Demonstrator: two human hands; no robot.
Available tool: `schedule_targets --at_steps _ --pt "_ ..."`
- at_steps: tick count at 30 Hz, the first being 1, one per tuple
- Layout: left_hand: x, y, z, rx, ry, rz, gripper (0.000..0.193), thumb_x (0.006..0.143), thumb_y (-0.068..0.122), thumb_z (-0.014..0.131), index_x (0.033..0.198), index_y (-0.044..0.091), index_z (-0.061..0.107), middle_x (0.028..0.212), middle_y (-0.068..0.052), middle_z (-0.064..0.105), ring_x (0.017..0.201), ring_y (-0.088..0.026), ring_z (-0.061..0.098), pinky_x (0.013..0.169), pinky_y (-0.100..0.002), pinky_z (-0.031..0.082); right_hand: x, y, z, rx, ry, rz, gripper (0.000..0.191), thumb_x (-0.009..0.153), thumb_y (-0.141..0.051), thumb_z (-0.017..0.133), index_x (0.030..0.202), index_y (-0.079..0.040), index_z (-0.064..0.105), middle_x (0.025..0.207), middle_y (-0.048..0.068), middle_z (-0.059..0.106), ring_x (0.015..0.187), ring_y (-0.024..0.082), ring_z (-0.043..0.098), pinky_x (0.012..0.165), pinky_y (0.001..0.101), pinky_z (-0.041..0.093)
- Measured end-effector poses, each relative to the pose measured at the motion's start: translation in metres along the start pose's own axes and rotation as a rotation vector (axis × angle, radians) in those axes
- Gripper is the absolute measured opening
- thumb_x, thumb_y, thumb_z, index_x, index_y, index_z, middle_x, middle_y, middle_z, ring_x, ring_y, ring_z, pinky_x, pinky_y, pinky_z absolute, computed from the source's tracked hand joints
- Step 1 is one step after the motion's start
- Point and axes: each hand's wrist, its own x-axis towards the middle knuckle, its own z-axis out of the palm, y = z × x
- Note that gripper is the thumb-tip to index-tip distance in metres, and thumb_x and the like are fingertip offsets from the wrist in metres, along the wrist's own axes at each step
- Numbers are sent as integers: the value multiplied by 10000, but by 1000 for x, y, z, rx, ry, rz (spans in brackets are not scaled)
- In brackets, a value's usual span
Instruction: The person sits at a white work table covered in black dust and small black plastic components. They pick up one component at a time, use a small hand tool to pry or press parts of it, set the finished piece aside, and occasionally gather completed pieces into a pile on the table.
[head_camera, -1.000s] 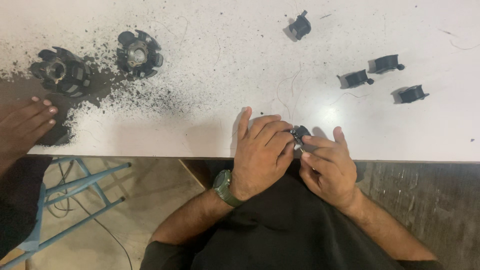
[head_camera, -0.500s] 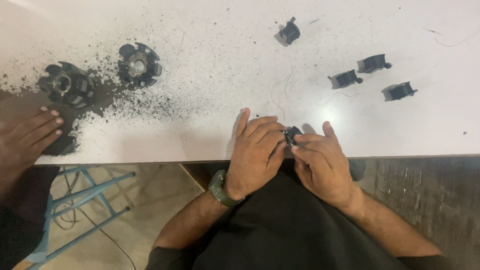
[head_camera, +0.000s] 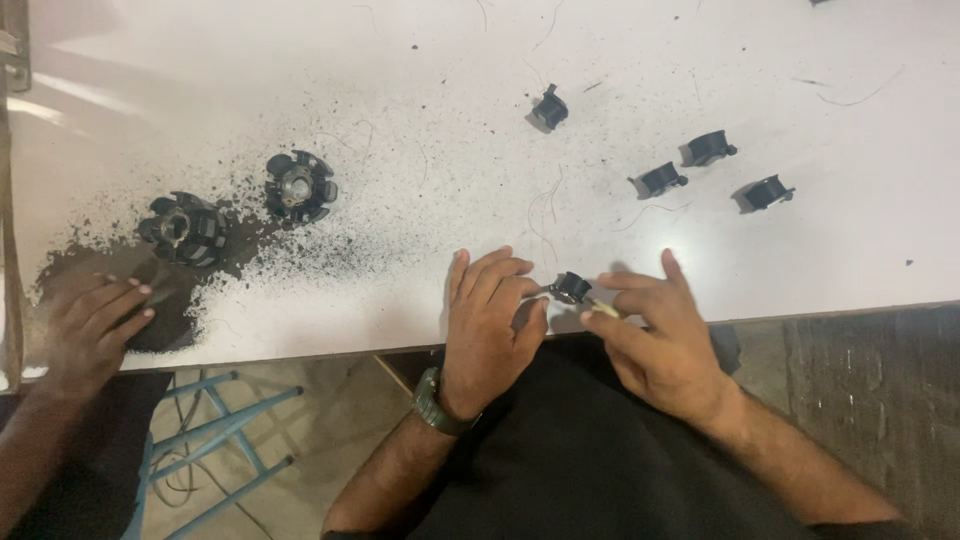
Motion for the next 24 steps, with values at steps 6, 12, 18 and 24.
schedule_targets --at_steps 6,12,18,24 --pt "10 -3 -3 -26 -33 30 197 925 142 743 1114 93 724 1382 -101 632 1425 -348 492 1224 -624 226 12 4 6 -136 -20 146 444 757 -258 858 1152 -95 737 1070 91 603 1247 334 536 1228 656 89" --pt "8 -9 3 -140 41 77 167 870 100 797 1005 130 703 1357 -53 634 1431 -308 526 1231 -571 376 11 5 16 -146 -27 172 358 793 -233 867 1095 -79 750 1093 81 613 1272 303 545 1273 655 103" --pt "1 -15 5 58 75 265 172 879 80 809 962 113 661 1360 -59 570 1401 -313 499 1188 -540 445 7 10 19 -151 -26 161 334 797 -243 874 1054 -70 750 1069 81 612 1263 295 550 1271 662 107" --pt "7 -2 0 25 -4 302 148 885 87 784 1008 93 704 1284 -74 604 1215 -261 587 970 -436 517 8 9 15 -140 -58 126 363 799 -225 870 1110 -84 745 1083 76 598 1264 292 549 1276 657 106"
